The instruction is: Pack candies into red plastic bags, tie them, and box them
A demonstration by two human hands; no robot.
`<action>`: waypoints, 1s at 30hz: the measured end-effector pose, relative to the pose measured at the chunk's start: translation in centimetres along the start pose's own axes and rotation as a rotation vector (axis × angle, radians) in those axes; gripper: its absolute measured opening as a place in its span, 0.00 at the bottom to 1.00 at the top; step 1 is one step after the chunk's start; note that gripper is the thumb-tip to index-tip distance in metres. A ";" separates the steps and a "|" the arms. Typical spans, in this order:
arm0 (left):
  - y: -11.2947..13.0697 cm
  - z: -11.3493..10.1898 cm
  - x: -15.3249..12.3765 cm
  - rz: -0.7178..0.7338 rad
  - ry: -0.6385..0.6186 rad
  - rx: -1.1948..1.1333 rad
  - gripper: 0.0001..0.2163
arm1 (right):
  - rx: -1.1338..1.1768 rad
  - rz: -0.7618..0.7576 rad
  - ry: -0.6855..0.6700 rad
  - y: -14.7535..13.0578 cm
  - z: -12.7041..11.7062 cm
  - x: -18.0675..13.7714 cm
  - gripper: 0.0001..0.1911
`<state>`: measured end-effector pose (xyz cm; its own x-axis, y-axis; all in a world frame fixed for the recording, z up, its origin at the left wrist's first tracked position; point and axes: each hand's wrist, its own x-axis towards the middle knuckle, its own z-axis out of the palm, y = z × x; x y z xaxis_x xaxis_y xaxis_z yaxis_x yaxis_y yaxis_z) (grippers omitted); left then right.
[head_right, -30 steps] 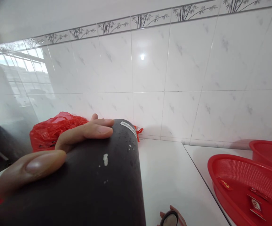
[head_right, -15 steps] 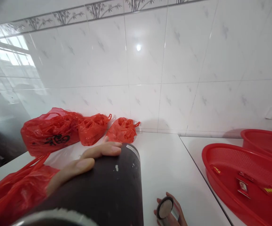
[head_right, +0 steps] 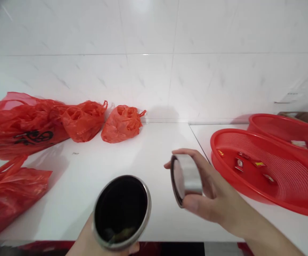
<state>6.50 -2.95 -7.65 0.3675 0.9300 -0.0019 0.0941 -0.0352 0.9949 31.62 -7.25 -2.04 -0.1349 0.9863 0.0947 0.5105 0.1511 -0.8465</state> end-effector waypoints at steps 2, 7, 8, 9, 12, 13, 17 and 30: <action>-1.2 0.3 -0.1 -0.002 0.010 0.020 0.38 | -0.115 0.033 -0.083 -2.9 -0.5 0.6 0.40; -3.1 0.8 0.0 0.025 -0.019 0.012 0.40 | -0.558 -0.134 -0.370 -7.5 0.9 3.4 0.37; -3.2 0.7 0.0 0.023 -0.025 0.016 0.40 | -0.612 -0.190 -0.410 -7.8 1.4 3.8 0.35; -3.2 0.7 0.0 0.019 -0.033 0.021 0.39 | -0.655 -0.234 -0.445 -8.0 1.8 4.1 0.34; -3.0 0.1 -0.2 0.004 -0.091 0.029 0.37 | -0.740 -0.310 -0.523 -8.6 2.5 4.6 0.32; -2.9 -0.1 -0.3 0.000 -0.118 0.037 0.36 | -0.759 -0.327 -0.542 -8.7 2.6 4.7 0.32; -3.0 -0.5 -0.5 0.003 -0.102 0.053 0.37 | -0.825 -0.272 -0.526 -9.4 3.4 5.3 0.29; -3.6 -2.4 0.7 -0.001 -0.355 -0.053 0.39 | -0.750 -0.353 -0.717 -8.5 3.1 7.1 0.29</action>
<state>4.19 -1.24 -10.94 0.6671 0.7444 -0.0288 0.0503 -0.0064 0.9987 23.67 -1.74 4.25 -0.7138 0.6488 -0.2638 0.7004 0.6588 -0.2747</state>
